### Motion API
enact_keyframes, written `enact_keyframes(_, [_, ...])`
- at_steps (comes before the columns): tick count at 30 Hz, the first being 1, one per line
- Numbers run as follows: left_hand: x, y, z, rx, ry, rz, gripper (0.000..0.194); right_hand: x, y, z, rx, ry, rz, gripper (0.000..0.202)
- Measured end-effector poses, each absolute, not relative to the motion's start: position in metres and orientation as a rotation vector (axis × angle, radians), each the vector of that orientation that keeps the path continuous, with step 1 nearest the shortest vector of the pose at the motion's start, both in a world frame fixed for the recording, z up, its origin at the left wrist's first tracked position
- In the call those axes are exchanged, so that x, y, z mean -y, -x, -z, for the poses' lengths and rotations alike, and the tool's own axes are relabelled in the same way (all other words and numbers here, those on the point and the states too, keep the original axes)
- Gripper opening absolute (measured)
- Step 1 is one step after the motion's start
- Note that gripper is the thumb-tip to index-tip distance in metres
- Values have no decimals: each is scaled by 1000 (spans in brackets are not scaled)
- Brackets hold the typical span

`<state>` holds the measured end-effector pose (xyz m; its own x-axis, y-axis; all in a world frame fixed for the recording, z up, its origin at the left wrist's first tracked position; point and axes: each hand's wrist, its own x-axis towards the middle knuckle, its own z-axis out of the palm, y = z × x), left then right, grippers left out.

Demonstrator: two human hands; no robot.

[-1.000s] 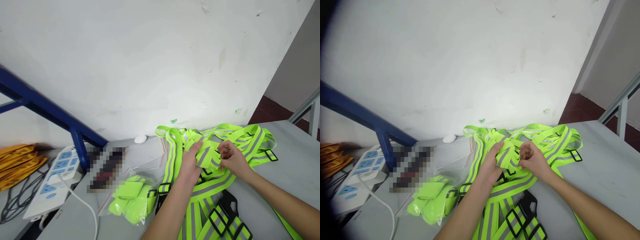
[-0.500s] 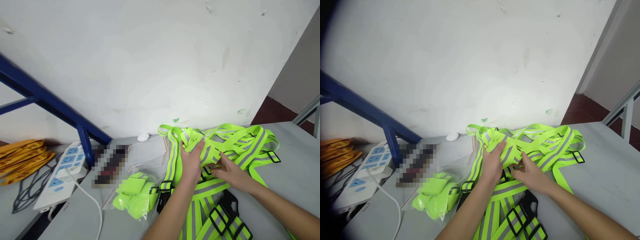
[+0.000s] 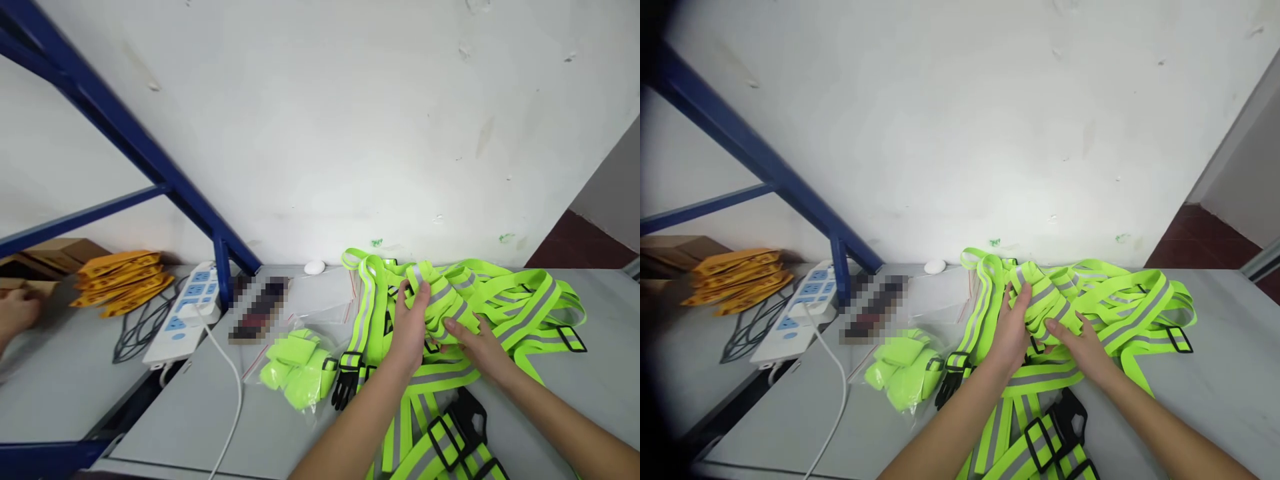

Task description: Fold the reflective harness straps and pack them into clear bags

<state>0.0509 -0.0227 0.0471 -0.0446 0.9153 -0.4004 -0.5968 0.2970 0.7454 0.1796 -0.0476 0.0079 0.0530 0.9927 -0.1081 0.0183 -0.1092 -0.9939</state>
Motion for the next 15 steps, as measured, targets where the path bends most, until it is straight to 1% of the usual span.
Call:
enact_keyframes(3, [18,-41,-52,-898,-439,-1223,73,45,-184,-7,1055,1353,-1356,67])
enact_keyframes(6, [13,-26,-57,-713,-545,-1095,52,45,-188,-5,1036,1332,-1482,69])
enact_keyframes(7, [11,-21,-58,-652,-572,-1042,48,45,-190,-5,1027,1320,-1538,71])
enact_keyframes(8, [10,-16,-58,-599,-591,-986,49,46,-191,-5,1013,1313,-1591,74])
enact_keyframes(11, [5,1,-57,-555,-659,-840,67,50,-191,-8,965,1328,-1697,82])
enact_keyframes(12, [3,7,-58,-578,-718,-809,68,52,-191,-10,959,1330,-1720,82])
enact_keyframes(13, [2,14,-59,-602,-804,-781,65,54,-189,-13,966,1319,-1743,82])
enact_keyframes(15, [-1,29,-67,-629,-1051,-718,51,57,-186,-19,995,1280,-1779,77])
